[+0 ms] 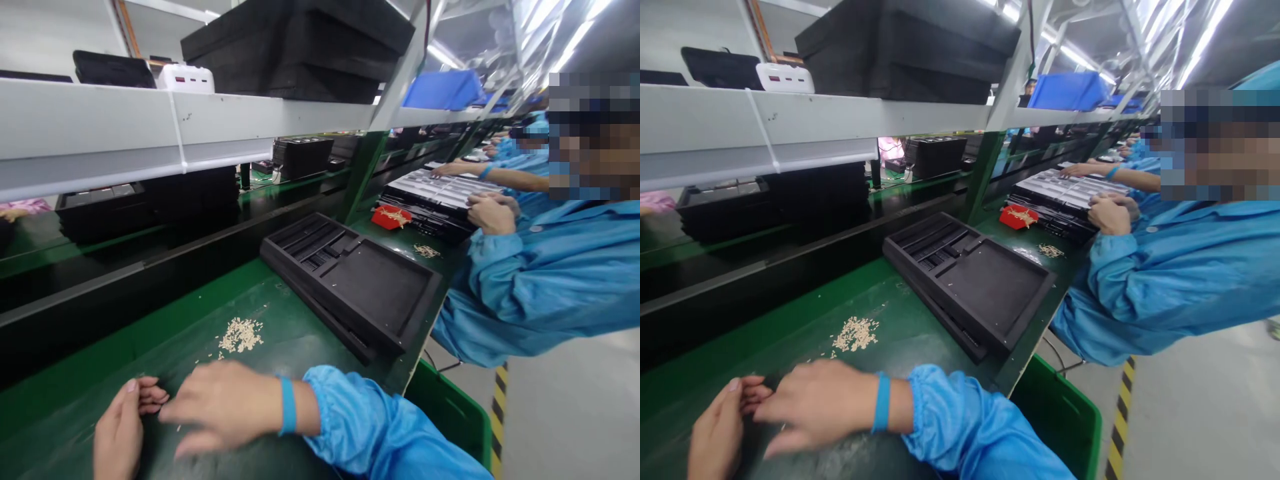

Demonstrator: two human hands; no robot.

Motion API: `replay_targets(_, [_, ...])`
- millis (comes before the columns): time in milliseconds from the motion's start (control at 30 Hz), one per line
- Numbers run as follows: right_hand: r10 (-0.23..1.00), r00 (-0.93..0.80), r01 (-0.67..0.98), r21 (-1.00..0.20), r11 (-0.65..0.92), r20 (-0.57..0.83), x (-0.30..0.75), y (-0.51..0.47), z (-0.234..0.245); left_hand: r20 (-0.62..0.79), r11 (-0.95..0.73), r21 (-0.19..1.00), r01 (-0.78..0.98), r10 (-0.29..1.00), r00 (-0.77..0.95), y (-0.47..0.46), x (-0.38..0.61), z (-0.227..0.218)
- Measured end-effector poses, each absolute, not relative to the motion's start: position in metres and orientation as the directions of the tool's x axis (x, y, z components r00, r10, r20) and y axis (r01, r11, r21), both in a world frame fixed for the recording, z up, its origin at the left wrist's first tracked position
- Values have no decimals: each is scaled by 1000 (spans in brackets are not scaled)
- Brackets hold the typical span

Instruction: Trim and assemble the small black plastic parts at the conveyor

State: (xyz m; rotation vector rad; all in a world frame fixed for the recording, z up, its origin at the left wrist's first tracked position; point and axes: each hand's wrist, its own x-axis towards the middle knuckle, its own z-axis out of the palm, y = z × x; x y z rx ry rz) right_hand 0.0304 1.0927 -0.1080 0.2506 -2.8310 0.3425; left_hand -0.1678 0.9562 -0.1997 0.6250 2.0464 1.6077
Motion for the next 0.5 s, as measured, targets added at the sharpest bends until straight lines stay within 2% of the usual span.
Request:
replay_targets(100, [325,-838,232,-253,939,438,79,1132,-97,-83,198,979,55,625,-776,957,-167,-201])
replay_targets(167, [502,-733,453,-221,864,460,119,1152,-99,-79,198,978,60,628,-774,957,-168,-203])
replay_targets(267, [635,-585,696,-89,712,504,186,1171,-101,-57,197,976,93,643,-763,957,-170,-208])
replay_targets(333, [698,-454,836,-5,548,553,232,1176,-100,-39,198,973,120,652,-757,957,-172,-210])
replay_targets(400, [761,-296,928,-15,372,577,271,1175,-100,-16,196,969,153,663,-749,957,-173,-210])
replay_targets(500, [855,-113,969,-135,208,506,308,1164,-115,28,182,962,206,680,-732,958,-173,-208])
